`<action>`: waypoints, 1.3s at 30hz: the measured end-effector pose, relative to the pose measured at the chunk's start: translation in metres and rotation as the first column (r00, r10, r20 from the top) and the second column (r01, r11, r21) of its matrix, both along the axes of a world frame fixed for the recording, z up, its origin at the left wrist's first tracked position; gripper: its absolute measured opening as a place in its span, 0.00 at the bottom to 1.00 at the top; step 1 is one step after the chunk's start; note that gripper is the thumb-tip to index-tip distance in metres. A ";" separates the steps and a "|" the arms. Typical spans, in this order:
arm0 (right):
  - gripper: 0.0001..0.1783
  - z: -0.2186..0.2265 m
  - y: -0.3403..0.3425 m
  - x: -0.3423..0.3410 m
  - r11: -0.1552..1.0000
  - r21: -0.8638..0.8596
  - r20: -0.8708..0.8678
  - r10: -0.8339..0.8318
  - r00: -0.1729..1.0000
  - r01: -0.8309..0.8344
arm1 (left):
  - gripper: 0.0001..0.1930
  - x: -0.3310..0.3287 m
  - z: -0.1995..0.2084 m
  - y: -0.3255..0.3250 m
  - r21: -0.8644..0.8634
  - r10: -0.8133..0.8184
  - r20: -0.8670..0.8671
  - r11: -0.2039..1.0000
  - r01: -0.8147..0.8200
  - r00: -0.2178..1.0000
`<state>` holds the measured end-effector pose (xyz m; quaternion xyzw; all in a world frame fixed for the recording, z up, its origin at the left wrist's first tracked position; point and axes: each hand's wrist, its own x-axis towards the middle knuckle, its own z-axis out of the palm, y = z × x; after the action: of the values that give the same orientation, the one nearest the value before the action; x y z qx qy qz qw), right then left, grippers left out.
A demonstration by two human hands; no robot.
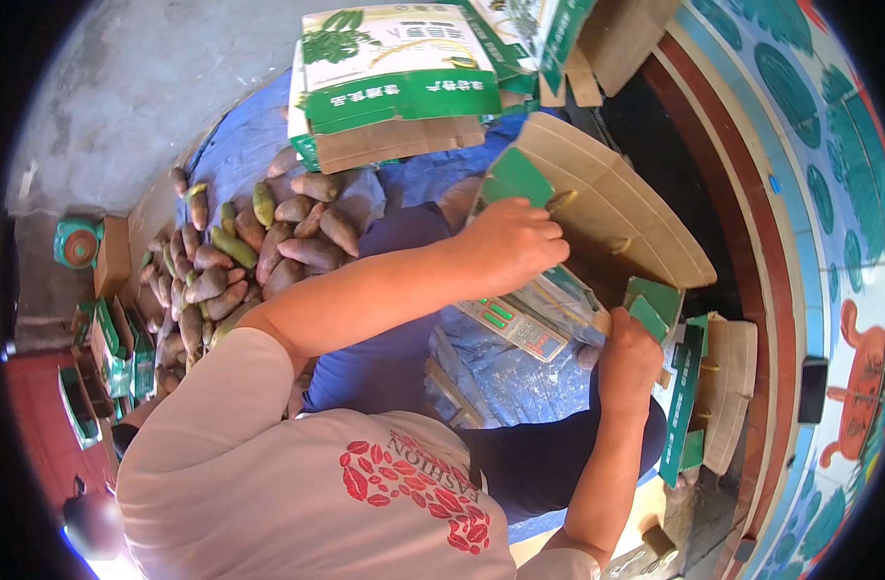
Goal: The recorder and another person are sorting and packing long vegetables into cardboard boxes while squatting on the floor.
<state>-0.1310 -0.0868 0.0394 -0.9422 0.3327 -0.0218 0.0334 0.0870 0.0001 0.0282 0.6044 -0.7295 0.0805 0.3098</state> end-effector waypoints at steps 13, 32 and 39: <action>0.08 -0.011 -0.015 0.000 0.952 -0.301 0.048 0.067 0.997 -0.050 | 0.02 -0.018 -0.007 -0.004 0.214 0.161 -0.039 0.965 -0.149 0.986; 0.09 -0.026 -0.027 -0.012 0.944 -0.316 0.138 -0.049 0.989 0.091 | 0.04 -0.027 -0.005 -0.019 0.130 0.303 0.054 0.943 -0.307 0.952; 0.12 -0.025 -0.025 -0.014 0.957 -0.290 0.019 0.007 1.000 -0.002 | 0.03 -0.022 0.002 -0.007 0.309 0.249 0.045 0.918 -0.251 0.967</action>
<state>-0.1448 -0.1118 0.0148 -0.9374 0.3235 -0.0794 -0.1018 0.0651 -0.0071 0.0305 0.7336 -0.6507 0.0047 0.1957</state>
